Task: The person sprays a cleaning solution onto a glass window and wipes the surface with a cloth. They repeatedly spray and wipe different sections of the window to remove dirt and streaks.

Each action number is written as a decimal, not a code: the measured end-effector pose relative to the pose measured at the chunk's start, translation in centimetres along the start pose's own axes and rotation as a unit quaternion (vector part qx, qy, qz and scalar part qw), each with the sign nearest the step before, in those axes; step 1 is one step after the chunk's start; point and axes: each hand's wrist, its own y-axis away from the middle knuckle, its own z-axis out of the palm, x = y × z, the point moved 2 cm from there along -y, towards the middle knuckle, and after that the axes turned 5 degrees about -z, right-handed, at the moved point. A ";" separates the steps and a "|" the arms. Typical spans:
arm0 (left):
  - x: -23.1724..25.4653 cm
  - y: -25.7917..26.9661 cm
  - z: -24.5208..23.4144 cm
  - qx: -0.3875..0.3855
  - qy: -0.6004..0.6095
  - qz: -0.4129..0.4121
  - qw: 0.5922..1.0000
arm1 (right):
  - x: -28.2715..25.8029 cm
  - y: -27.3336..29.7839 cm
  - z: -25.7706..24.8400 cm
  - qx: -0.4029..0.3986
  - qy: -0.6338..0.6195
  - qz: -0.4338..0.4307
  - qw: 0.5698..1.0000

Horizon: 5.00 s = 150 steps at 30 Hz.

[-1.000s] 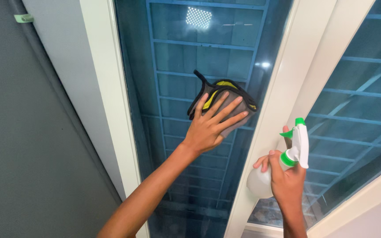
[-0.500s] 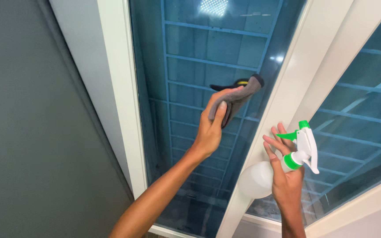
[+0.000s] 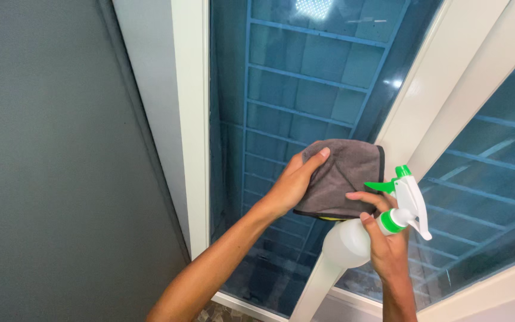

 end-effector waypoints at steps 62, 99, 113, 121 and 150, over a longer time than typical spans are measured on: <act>11.8 2.7 -8.2 0.126 -0.241 0.354 0.895 | 3.6 -1.0 6.0 0.177 -0.345 0.311 0.868; 15.1 4.4 -17.1 0.140 -0.145 0.237 0.950 | -0.4 -15.5 17.9 0.100 0.407 -0.208 0.884; 17.0 5.0 -21.7 0.089 -0.089 0.219 0.968 | -4.5 -22.2 14.0 0.223 0.443 -0.168 0.852; 15.9 3.2 -21.3 0.078 -0.077 0.226 0.968 | -1.5 -18.2 20.9 -0.016 0.452 -0.333 0.827; 17.2 3.6 -22.9 0.113 -0.124 0.244 0.955 | -5.8 -25.2 20.9 0.042 0.462 -0.340 0.818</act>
